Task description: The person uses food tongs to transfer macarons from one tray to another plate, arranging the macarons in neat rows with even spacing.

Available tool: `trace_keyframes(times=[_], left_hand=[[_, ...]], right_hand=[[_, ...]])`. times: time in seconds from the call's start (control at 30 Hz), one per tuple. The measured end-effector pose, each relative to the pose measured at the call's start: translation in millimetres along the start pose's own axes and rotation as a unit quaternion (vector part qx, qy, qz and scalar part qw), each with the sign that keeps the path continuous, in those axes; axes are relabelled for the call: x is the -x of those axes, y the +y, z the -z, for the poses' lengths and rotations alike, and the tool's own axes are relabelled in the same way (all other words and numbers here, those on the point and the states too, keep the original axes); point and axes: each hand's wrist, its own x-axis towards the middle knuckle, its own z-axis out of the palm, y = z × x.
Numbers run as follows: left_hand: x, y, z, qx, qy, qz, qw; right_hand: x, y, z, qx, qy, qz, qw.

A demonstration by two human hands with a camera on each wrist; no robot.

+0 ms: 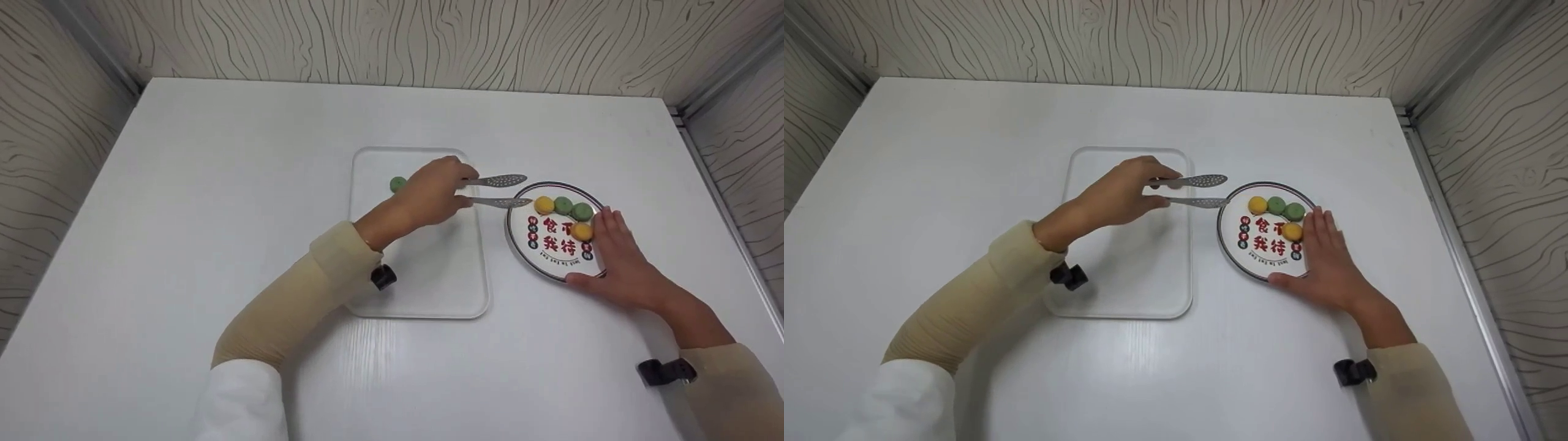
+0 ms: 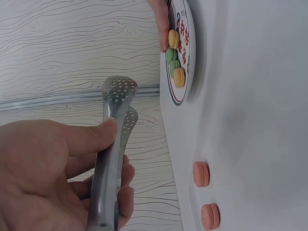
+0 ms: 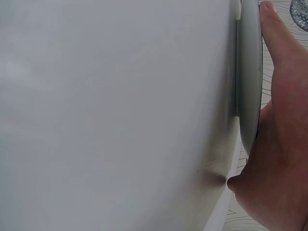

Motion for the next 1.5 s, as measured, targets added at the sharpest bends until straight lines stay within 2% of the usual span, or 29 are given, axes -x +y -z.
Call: trace_keyframes(times=[0.33,0.53,0.8,1.1,1.3,1.5], left_hand=[[15.6,-18.7,12.0,0.034,0.019,-0.007,0.9992],[22.2,-28.2,17.9,0.051,0.015,-0.011,0.9985],[28.9,-35.0,23.5,0.038,0.027,0.012,0.9988],[36.5,-49.0,27.4,0.053,0.035,0.03,0.9976],[44.5,-59.6,31.5,0.065,0.047,0.028,0.9964],[52.6,-69.3,37.2,0.06,0.048,0.061,0.9952]], right_hand=[[0,0,0,-0.004,-0.001,-0.003,1.0],[0,0,0,-0.003,-0.001,-0.002,1.0],[1,0,0,0.001,-0.002,0.002,1.0],[0,-2,0,-0.002,0.0,0.0,1.0],[0,-3,0,-0.001,-0.003,-0.008,1.0],[1,-3,0,-0.003,-0.001,-0.007,1.0]])
